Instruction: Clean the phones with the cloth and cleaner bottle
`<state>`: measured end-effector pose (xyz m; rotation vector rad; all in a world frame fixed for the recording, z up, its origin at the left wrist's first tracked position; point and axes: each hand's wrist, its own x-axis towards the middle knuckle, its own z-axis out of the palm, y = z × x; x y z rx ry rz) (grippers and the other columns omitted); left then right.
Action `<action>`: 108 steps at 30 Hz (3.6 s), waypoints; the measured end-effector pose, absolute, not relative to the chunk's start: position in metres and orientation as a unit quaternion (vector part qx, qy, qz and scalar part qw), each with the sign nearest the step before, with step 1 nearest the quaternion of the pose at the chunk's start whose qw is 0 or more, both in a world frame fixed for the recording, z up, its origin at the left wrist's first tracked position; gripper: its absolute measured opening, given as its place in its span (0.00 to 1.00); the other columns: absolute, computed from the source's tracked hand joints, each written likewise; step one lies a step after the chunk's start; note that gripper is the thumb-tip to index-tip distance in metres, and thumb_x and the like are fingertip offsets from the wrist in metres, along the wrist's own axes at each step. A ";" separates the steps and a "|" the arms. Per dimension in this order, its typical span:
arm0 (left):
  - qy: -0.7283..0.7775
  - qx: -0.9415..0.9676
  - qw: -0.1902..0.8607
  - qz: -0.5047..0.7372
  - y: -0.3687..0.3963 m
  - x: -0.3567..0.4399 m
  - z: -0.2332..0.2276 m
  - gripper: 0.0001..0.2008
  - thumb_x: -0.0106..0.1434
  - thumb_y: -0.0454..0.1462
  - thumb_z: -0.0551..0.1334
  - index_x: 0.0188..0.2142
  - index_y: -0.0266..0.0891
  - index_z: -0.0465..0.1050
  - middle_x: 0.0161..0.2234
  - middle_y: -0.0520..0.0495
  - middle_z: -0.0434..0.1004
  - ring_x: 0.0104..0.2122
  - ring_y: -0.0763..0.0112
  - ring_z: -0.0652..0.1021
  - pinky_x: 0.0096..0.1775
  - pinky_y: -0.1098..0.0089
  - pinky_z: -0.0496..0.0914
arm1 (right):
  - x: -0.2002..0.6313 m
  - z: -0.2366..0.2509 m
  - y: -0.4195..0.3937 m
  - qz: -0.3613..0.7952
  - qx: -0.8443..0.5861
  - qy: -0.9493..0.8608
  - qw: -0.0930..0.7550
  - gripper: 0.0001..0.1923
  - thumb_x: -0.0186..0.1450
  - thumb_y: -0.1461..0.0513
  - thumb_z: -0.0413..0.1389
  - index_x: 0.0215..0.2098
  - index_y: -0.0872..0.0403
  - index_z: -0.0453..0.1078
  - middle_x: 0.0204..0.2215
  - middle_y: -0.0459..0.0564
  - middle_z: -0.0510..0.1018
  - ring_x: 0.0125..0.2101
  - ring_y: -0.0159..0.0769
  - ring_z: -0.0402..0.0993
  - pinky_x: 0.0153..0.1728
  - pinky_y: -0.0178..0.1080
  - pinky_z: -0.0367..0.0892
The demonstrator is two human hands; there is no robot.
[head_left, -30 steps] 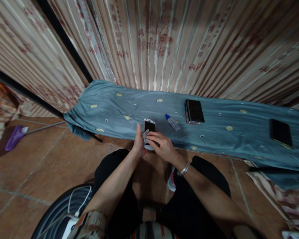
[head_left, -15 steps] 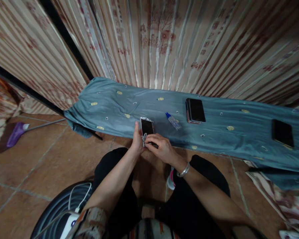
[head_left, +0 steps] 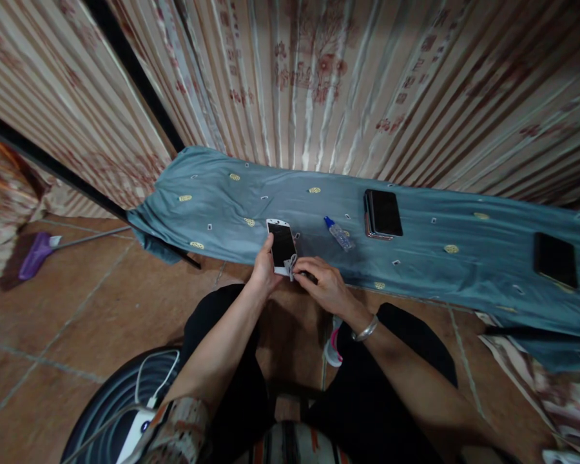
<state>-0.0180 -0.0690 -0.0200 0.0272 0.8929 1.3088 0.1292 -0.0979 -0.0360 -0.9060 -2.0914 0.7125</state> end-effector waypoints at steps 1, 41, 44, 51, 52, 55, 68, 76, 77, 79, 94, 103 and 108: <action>0.395 0.016 0.705 0.589 -0.069 -0.019 -0.020 0.20 0.69 0.44 0.52 0.41 0.31 0.77 0.25 0.45 0.79 0.23 0.70 0.77 0.32 0.70 0.71 | 0.130 -0.037 -0.097 0.279 -0.357 -0.810 0.371 0.07 0.67 0.66 0.54 0.38 0.50 0.74 0.41 0.50 0.81 0.43 0.38 0.77 0.48 0.43 0.71; 0.373 0.068 0.805 0.456 -0.094 -0.001 -0.019 0.18 0.71 0.41 0.52 0.48 0.31 0.75 0.36 0.38 0.82 0.35 0.64 0.82 0.43 0.60 0.77 | 0.151 -0.048 -0.047 0.278 -0.542 -0.645 0.462 0.11 0.62 0.60 0.55 0.41 0.52 0.76 0.41 0.52 0.82 0.38 0.43 0.79 0.45 0.49 0.72; 0.386 0.069 0.798 0.458 -0.095 0.000 -0.018 0.17 0.70 0.41 0.53 0.49 0.32 0.75 0.36 0.40 0.83 0.35 0.65 0.82 0.43 0.61 0.77 | 0.152 -0.047 -0.047 0.258 -0.536 -0.663 0.455 0.12 0.62 0.60 0.55 0.41 0.52 0.77 0.40 0.52 0.83 0.40 0.43 0.79 0.46 0.48 0.72; 0.430 0.115 0.786 0.430 -0.099 0.006 -0.018 0.17 0.70 0.41 0.53 0.44 0.30 0.75 0.35 0.37 0.82 0.35 0.64 0.81 0.39 0.63 0.78 | 0.153 -0.042 -0.047 0.192 -0.514 -0.711 0.440 0.12 0.65 0.62 0.53 0.42 0.50 0.77 0.43 0.51 0.82 0.44 0.44 0.77 0.50 0.49 0.69; 0.439 0.125 0.781 0.426 -0.100 0.007 -0.019 0.16 0.69 0.41 0.54 0.43 0.31 0.76 0.35 0.38 0.82 0.35 0.64 0.81 0.38 0.63 0.78 | 0.152 -0.042 -0.048 0.185 -0.508 -0.719 0.436 0.13 0.65 0.62 0.52 0.43 0.50 0.77 0.43 0.51 0.82 0.45 0.44 0.76 0.51 0.49 0.69; 0.458 0.166 0.757 0.435 -0.102 0.010 -0.022 0.11 0.65 0.40 0.59 0.38 0.32 0.76 0.33 0.41 0.80 0.32 0.66 0.80 0.34 0.66 0.77 | 0.150 -0.040 -0.049 0.161 -0.491 -0.742 0.428 0.16 0.67 0.63 0.49 0.47 0.50 0.76 0.46 0.51 0.81 0.48 0.43 0.75 0.54 0.49 0.67; 0.462 0.354 0.674 0.455 -0.098 0.008 -0.037 0.12 0.43 0.35 0.64 0.31 0.37 0.73 0.25 0.54 0.70 0.25 0.74 0.70 0.29 0.72 0.68 | 0.148 -0.035 -0.061 0.041 -0.415 -0.812 0.408 0.21 0.70 0.67 0.44 0.55 0.52 0.73 0.52 0.53 0.78 0.52 0.43 0.71 0.57 0.50 0.66; 0.484 0.451 0.582 0.473 -0.090 0.002 -0.043 0.06 0.45 0.32 0.58 0.26 0.38 0.70 0.23 0.55 0.67 0.27 0.73 0.68 0.34 0.72 0.65 | 0.133 -0.035 -0.077 0.024 -0.374 -0.869 0.322 0.20 0.70 0.68 0.46 0.56 0.57 0.72 0.54 0.57 0.76 0.53 0.45 0.67 0.56 0.46 0.69; 0.491 0.454 0.572 0.475 -0.089 0.001 -0.045 0.06 0.46 0.32 0.59 0.27 0.38 0.70 0.24 0.54 0.69 0.29 0.72 0.69 0.37 0.71 0.66 | 0.132 -0.034 -0.079 0.023 -0.368 -0.875 0.312 0.20 0.70 0.68 0.47 0.56 0.57 0.72 0.54 0.57 0.76 0.53 0.45 0.66 0.56 0.46 0.70; 0.509 0.455 0.556 0.474 -0.087 -0.002 -0.048 0.07 0.47 0.33 0.60 0.29 0.38 0.71 0.27 0.53 0.71 0.32 0.70 0.71 0.42 0.68 0.66 | 0.130 -0.032 -0.083 0.027 -0.359 -0.884 0.300 0.20 0.70 0.68 0.47 0.57 0.57 0.71 0.54 0.57 0.76 0.52 0.45 0.66 0.55 0.47 0.70; 0.474 0.472 0.583 0.461 -0.091 0.004 -0.043 0.07 0.46 0.33 0.63 0.29 0.38 0.75 0.23 0.54 0.68 0.25 0.73 0.66 0.31 0.72 0.62 | 0.148 -0.031 -0.061 0.078 -0.411 -0.836 0.355 0.20 0.71 0.66 0.44 0.54 0.51 0.74 0.52 0.52 0.78 0.51 0.43 0.70 0.56 0.49 0.66; 0.462 0.381 0.681 0.421 -0.097 0.003 -0.033 0.15 0.44 0.39 0.70 0.33 0.36 0.77 0.24 0.55 0.70 0.23 0.77 0.68 0.29 0.72 0.67 | 0.153 -0.028 -0.053 0.179 -0.446 -0.774 0.412 0.17 0.69 0.63 0.48 0.48 0.48 0.77 0.47 0.48 0.82 0.49 0.40 0.75 0.55 0.49 0.66; 0.454 0.352 0.705 0.415 -0.098 -0.002 -0.027 0.19 0.40 0.42 0.73 0.33 0.35 0.77 0.27 0.52 0.74 0.25 0.75 0.71 0.30 0.70 0.71 | 0.159 -0.033 -0.046 0.249 -0.469 -0.727 0.436 0.15 0.66 0.59 0.52 0.45 0.49 0.78 0.43 0.50 0.83 0.46 0.41 0.77 0.51 0.47 0.69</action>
